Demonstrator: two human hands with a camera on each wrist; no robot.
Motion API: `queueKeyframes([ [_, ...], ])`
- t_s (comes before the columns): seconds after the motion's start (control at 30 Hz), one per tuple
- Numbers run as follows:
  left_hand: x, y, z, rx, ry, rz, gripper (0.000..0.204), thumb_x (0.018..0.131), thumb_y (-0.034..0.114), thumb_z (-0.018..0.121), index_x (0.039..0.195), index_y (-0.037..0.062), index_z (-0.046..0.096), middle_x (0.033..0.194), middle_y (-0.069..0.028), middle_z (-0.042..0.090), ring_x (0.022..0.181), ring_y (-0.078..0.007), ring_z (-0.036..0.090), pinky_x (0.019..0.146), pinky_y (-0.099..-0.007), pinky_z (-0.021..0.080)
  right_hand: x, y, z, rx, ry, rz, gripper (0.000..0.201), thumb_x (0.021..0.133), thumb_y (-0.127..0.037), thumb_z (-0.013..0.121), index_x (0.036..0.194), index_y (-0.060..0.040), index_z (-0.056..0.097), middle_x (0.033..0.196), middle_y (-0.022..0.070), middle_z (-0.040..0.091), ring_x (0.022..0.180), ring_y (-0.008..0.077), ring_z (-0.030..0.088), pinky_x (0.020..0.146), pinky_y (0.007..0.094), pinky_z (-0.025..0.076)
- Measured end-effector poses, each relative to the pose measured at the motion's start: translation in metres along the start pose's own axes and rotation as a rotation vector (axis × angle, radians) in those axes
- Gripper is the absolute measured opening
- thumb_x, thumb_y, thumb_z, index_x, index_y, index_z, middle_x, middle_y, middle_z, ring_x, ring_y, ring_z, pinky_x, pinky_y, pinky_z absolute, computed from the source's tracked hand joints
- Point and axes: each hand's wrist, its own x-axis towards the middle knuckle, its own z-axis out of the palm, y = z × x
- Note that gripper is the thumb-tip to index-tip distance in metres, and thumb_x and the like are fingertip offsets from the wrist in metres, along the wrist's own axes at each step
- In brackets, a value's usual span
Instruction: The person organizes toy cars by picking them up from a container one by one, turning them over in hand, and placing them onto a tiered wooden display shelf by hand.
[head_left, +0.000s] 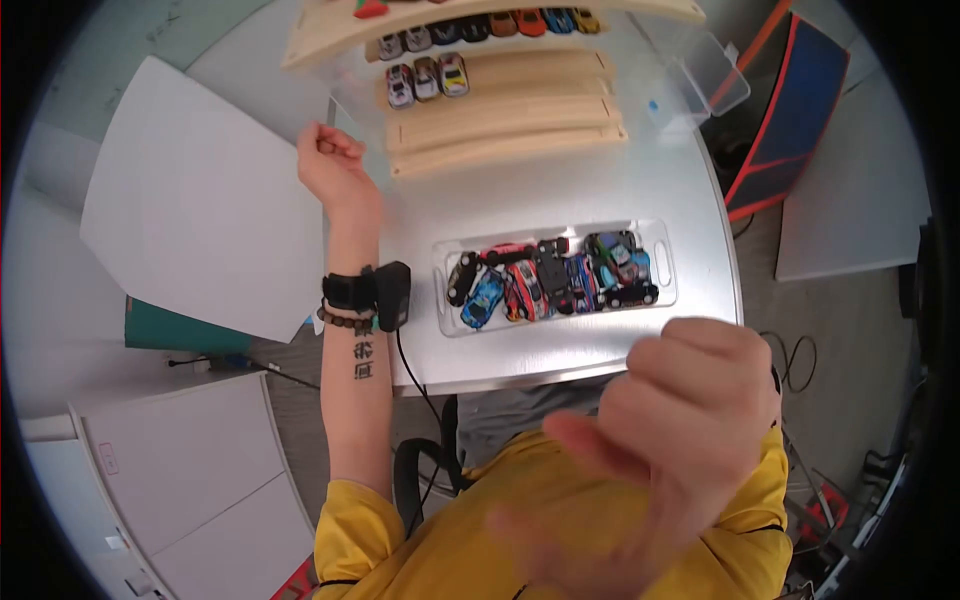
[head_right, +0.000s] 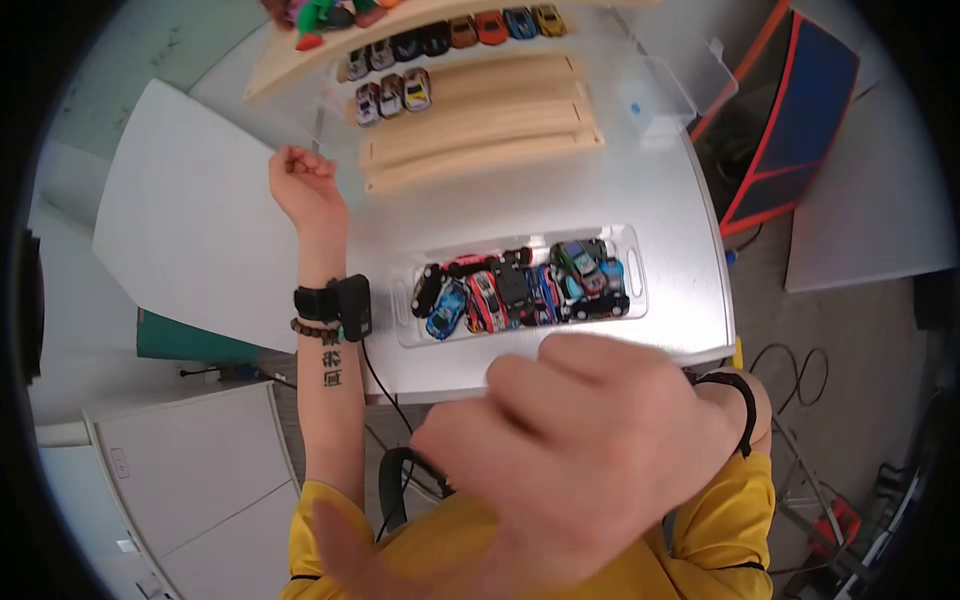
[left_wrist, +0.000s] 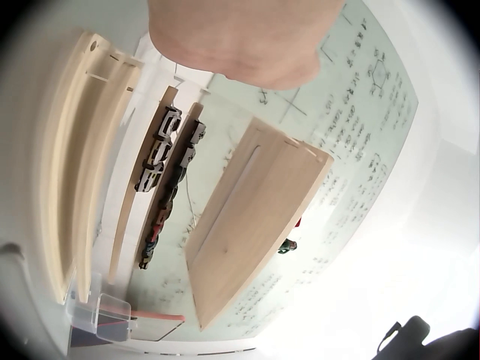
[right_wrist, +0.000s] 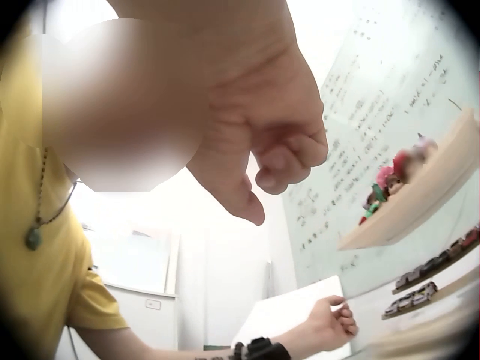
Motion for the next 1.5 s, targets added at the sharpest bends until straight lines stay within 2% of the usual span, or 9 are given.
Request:
queueKeyframes([
  [0.3, 0.002, -0.002, -0.002, 0.040, -0.030, -0.025, 0.020, 0.100, 0.021, 0.056, 0.084, 0.0097, 0.050, 0.066, -0.0014, 0.046, 0.062, -0.0136, 0.043, 0.061, -0.0314, 0.037, -0.021, -0.003, -0.018, -0.007, -0.022, 0.130, 0.035, 0.061, -0.016, 0.088, 0.068, -0.0059, 0.056, 0.056, 0.0003, 0.033, 0.043, 0.0197, 0.032, 0.046, 0.0346, 0.028],
  [0.63, 0.007, 0.000, -0.006, 0.036, -0.056, -0.018, 0.020, 0.099, 0.022, 0.057, 0.085, 0.0092, 0.051, 0.066, -0.0019, 0.048, 0.059, -0.0145, 0.043, 0.062, -0.0327, 0.038, -0.007, 0.009, -0.023, -0.088, -0.035, 0.077, 0.034, 0.070, -0.017, 0.089, 0.069, -0.0048, 0.057, 0.056, 0.0006, 0.039, 0.044, 0.0192, 0.035, 0.046, 0.0344, 0.029],
  [0.7, 0.007, -0.002, -0.006, 0.030, -0.035, -0.028, 0.020, 0.100, 0.022, 0.057, 0.086, 0.0092, 0.051, 0.066, -0.0021, 0.048, 0.060, -0.0145, 0.043, 0.062, -0.0325, 0.039, -0.009, 0.028, -0.019, -0.178, 0.135, 0.015, 0.035, 0.083, -0.025, 0.086, 0.072, -0.0034, 0.060, 0.059, 0.0020, 0.050, 0.046, 0.0189, 0.041, 0.047, 0.0339, 0.032],
  [0.8, 0.003, -0.002, -0.003, 0.054, -0.023, -0.014, 0.022, 0.099, 0.023, 0.056, 0.082, 0.0100, 0.050, 0.067, -0.0021, 0.047, 0.061, -0.0159, 0.043, 0.065, -0.0347, 0.037, -0.011, 0.030, -0.030, -0.220, 0.031, 0.090, 0.036, 0.091, -0.029, 0.081, 0.075, -0.0032, 0.062, 0.062, 0.0024, 0.056, 0.048, 0.0185, 0.045, 0.047, 0.0333, 0.033],
  [1.13, 0.002, 0.002, -0.002, 0.083, -0.034, 0.020, 0.022, 0.099, 0.022, 0.055, 0.082, 0.0096, 0.049, 0.067, -0.0014, 0.047, 0.061, -0.0156, 0.043, 0.065, -0.0348, 0.038, -0.015, 0.038, -0.021, -0.271, 0.082, 0.040, 0.034, 0.094, -0.031, 0.078, 0.080, -0.0014, 0.068, 0.063, 0.0030, 0.057, 0.049, 0.0188, 0.048, 0.047, 0.0324, 0.034],
  [1.2, -0.002, 0.000, 0.002, 0.076, -0.011, 0.008, 0.022, 0.099, 0.022, 0.055, 0.082, 0.0098, 0.049, 0.067, -0.0013, 0.047, 0.061, -0.0154, 0.043, 0.065, -0.0346, 0.038, -0.018, 0.041, -0.022, -0.253, 0.098, -0.012, 0.039, 0.092, -0.038, 0.079, 0.082, -0.0008, 0.069, 0.062, 0.0031, 0.057, 0.049, 0.0188, 0.048, 0.047, 0.0324, 0.034],
  [1.3, 0.002, -0.001, -0.002, 0.063, -0.050, 0.001, 0.022, 0.099, 0.022, 0.055, 0.081, 0.0098, 0.050, 0.067, -0.0015, 0.047, 0.061, -0.0153, 0.043, 0.065, -0.0347, 0.037, -0.012, 0.032, -0.026, -0.272, -0.018, 0.054, 0.045, 0.089, -0.044, 0.080, 0.086, -0.0005, 0.071, 0.062, 0.0029, 0.057, 0.049, 0.0182, 0.048, 0.047, 0.0320, 0.035],
  [1.4, 0.004, 0.000, -0.004, 0.081, -0.060, -0.004, 0.022, 0.099, 0.022, 0.055, 0.081, 0.0105, 0.050, 0.067, -0.0013, 0.048, 0.061, -0.0152, 0.043, 0.065, -0.0349, 0.038, -0.012, 0.029, -0.024, -0.232, 0.028, 0.107, 0.048, 0.087, -0.049, 0.079, 0.088, -0.0007, 0.072, 0.061, 0.0025, 0.056, 0.048, 0.0174, 0.047, 0.047, 0.0316, 0.034],
  [1.5, 0.003, -0.001, -0.003, 0.083, -0.049, -0.001, 0.021, 0.099, 0.022, 0.055, 0.081, 0.0107, 0.050, 0.067, -0.0007, 0.048, 0.062, -0.0148, 0.043, 0.065, -0.0346, 0.037, -0.015, 0.039, -0.029, -0.198, -0.005, 0.009, 0.050, 0.087, -0.051, 0.079, 0.088, -0.0007, 0.073, 0.060, 0.0021, 0.055, 0.048, 0.0170, 0.046, 0.046, 0.0312, 0.034],
])
